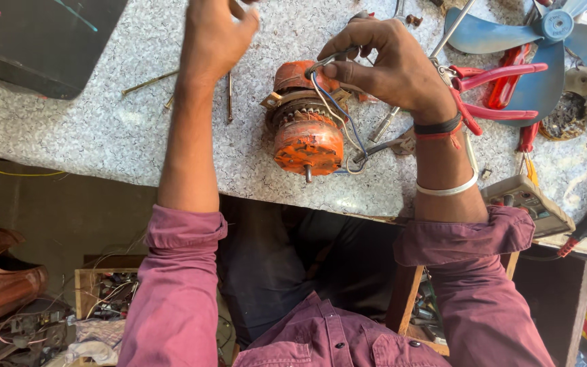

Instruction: The person works on an orange electrical motor at a cluttered workbench. They strip wire insulation, twist wires together, and wrap connections with red tape while handling pliers and a multimeter nearby.

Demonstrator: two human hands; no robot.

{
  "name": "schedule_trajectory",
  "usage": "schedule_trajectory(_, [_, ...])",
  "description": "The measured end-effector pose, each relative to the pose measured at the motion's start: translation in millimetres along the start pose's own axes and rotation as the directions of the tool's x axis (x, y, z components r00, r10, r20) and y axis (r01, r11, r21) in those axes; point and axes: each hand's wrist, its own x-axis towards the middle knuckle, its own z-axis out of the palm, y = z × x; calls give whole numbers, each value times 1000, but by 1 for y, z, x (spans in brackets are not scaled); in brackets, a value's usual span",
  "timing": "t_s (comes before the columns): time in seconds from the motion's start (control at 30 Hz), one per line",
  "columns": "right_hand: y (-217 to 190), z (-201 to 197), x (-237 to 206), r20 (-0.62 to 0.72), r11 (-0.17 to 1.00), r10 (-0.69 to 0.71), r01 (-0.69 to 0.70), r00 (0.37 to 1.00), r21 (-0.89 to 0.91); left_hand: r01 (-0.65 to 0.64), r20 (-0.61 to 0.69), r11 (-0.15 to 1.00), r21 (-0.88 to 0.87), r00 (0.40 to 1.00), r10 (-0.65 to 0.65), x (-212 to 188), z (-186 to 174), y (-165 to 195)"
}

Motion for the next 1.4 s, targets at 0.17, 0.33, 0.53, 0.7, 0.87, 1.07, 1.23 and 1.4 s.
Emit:
schedule_trajectory(0.17, [7, -4, -3, -18, 996, -84, 84, 996, -10, 197, 505, 926, -321, 863, -8, -1, -9, 14])
schedule_trajectory(0.33, [9, -3, -3, -27, 983, -183, 182, 983, -39, 304, 779, 897, -320, 624, 66, 3, -6, 27])
schedule_trajectory(0.53, [6, 1, -2, -29, 969, -247, 247, 969, 12, 422, 833, 811, -405, 536, 138, 5, 1, 32])
schedule_trajectory(0.7, [4, 3, -3, -21, 947, -313, 314, 949, 62, 509, 891, 780, -364, 436, 131, 3, 9, 34])
schedule_trajectory(0.87, [6, 5, -2, -46, 938, -341, 343, 939, 54, 443, 877, 805, -395, 443, 186, -1, 14, 32])
schedule_trajectory(1.07, [9, 5, -2, -42, 946, -284, 288, 958, 148, 368, 888, 868, -334, 430, 159, -3, 19, 31])
schedule_trajectory(1.23, [7, 5, -1, -65, 948, -294, 300, 954, 109, 410, 846, 788, -460, 473, 248, -1, 22, 35])
schedule_trajectory(1.4, [-1, 2, -3, -153, 921, -384, 366, 911, -131, 365, 790, 780, -508, 559, 253, 1, 23, 38])
